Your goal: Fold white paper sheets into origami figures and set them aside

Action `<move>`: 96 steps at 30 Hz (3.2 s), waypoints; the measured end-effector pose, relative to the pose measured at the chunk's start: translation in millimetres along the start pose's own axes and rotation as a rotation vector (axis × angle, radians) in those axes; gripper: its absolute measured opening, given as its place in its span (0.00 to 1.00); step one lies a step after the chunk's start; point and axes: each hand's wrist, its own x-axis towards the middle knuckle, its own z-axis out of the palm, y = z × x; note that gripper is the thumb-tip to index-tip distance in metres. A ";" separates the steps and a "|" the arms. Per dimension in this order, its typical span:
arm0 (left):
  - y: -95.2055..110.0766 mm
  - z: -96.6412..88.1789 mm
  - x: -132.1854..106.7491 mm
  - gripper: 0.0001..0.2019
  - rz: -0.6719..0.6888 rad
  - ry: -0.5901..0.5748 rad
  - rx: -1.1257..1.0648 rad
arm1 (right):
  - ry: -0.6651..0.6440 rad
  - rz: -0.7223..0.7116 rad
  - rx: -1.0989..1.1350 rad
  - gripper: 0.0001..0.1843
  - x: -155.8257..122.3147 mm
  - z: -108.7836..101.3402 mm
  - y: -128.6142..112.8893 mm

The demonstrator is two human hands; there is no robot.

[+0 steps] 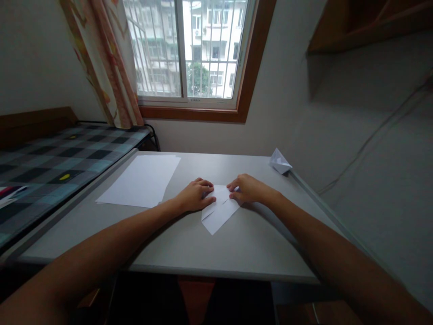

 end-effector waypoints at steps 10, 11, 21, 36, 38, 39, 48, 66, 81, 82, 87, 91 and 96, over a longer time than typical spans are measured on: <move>0.2 -0.1 0.5 0.18 0.003 -0.014 0.017 | -0.025 0.013 -0.033 0.14 -6.0 -8.0 4.9; 0.0 0.1 0.4 0.18 0.004 -0.013 0.018 | -0.026 0.016 -0.035 0.14 -6.6 -8.9 4.4; -2.2 1.5 -1.5 0.18 0.006 -0.003 0.011 | -0.063 0.105 -0.070 0.12 -13.7 -21.5 3.0; -1.7 0.6 -1.4 0.16 0.009 0.005 -0.008 | 0.203 0.269 -0.330 0.18 -10.5 -11.6 -7.2; -0.7 -0.4 -0.7 0.16 0.015 -0.003 -0.015 | 0.236 0.161 -0.227 0.16 -5.5 -1.6 -9.4; -0.5 -0.9 -0.4 0.16 0.021 -0.008 -0.019 | 0.206 0.114 -0.178 0.15 -3.0 3.3 -9.5; -6.7 -1.8 -0.4 0.21 -0.098 0.026 0.060 | 0.072 0.253 0.130 0.22 7.3 16.0 -0.7; 3.8 -30.3 11.6 0.16 -0.435 -0.002 -0.657 | 0.270 0.114 0.909 0.16 3.6 0.0 -13.5; -11.7 -38.6 6.9 0.21 -0.530 -0.138 -0.679 | 0.389 0.149 0.973 0.20 6.4 2.7 -3.9; -11.5 -38.4 7.0 0.21 -0.529 -0.151 -0.687 | 0.407 0.147 0.970 0.20 7.0 3.2 -3.6; -16.5 -37.9 7.5 0.24 -0.488 -0.107 -0.597 | 0.509 0.223 0.945 0.20 8.5 3.5 -1.0; -19.3 -40.7 6.5 0.26 -0.459 -0.044 -0.536 | 0.413 0.222 0.903 0.21 5.4 1.8 4.5; -20.6 -41.1 5.6 0.27 -0.471 0.009 -0.472 | 0.254 0.207 0.752 0.21 2.1 1.8 13.3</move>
